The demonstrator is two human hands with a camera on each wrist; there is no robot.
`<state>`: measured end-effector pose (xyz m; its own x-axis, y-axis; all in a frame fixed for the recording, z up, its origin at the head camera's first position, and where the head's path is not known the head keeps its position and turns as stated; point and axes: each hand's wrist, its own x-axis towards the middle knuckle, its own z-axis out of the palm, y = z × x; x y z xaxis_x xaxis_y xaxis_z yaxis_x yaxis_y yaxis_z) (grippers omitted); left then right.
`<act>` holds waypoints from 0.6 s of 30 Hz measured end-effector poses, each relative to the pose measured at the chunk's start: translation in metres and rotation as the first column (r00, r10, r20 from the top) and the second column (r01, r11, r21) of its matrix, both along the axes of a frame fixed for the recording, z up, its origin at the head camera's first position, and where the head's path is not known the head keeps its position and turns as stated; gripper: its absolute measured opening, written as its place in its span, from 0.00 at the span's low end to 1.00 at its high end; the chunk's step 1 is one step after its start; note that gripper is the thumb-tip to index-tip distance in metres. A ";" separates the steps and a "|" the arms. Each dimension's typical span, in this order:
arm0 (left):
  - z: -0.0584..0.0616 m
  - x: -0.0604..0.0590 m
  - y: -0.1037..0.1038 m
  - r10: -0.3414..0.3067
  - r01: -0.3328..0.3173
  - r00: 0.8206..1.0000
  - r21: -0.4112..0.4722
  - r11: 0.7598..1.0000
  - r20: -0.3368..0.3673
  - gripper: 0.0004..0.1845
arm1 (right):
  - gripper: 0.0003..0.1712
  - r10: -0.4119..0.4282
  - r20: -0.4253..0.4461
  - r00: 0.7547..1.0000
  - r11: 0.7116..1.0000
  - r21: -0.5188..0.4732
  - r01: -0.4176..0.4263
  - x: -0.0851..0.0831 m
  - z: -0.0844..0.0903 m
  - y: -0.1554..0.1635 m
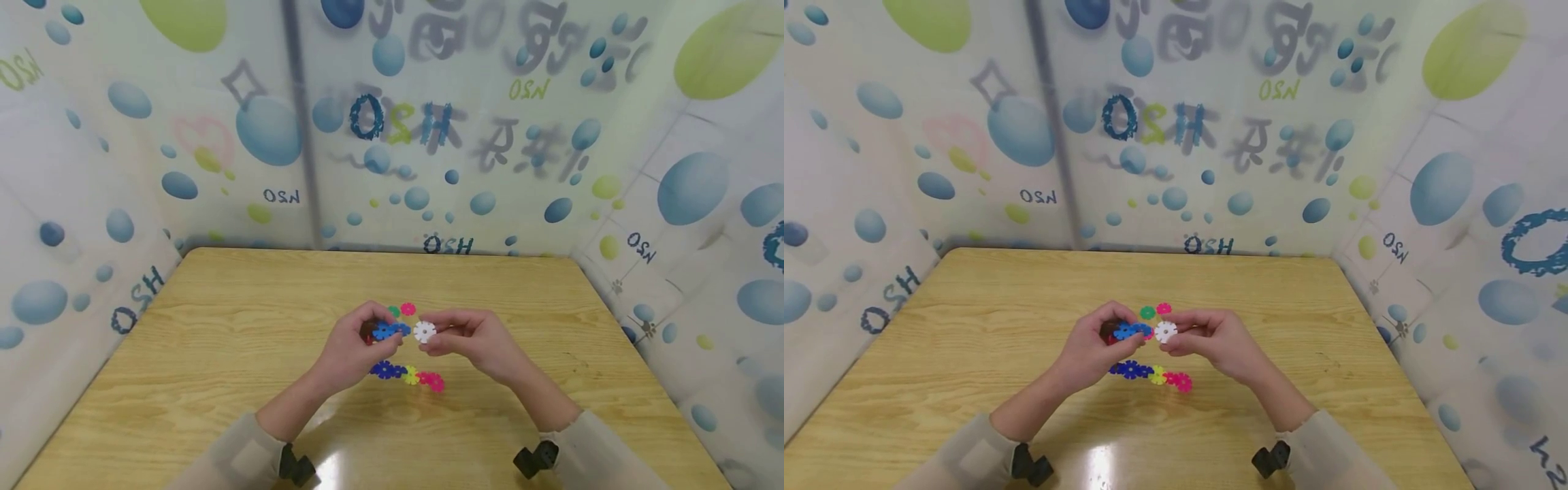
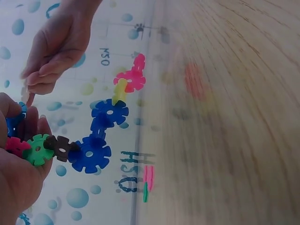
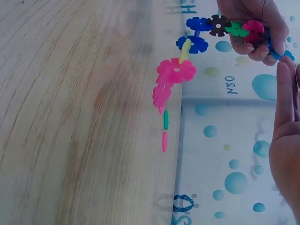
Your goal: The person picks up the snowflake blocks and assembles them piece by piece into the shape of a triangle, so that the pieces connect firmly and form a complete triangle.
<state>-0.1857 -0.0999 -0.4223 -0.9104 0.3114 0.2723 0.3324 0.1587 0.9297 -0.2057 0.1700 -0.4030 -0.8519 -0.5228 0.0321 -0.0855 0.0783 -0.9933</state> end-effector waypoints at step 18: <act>0.005 0.003 0.002 -0.041 0.041 0.999 -0.007 0.999 0.024 0.08 | 0.24 0.114 -0.047 0.992 0.993 0.027 -0.112 0.003 0.007 -0.007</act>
<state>-0.1830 -0.0976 -0.4171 -0.9030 0.3506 0.2483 0.3167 0.1526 0.9362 -0.2022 0.1635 -0.3959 -0.7850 -0.6167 0.0585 -0.1434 0.0890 -0.9857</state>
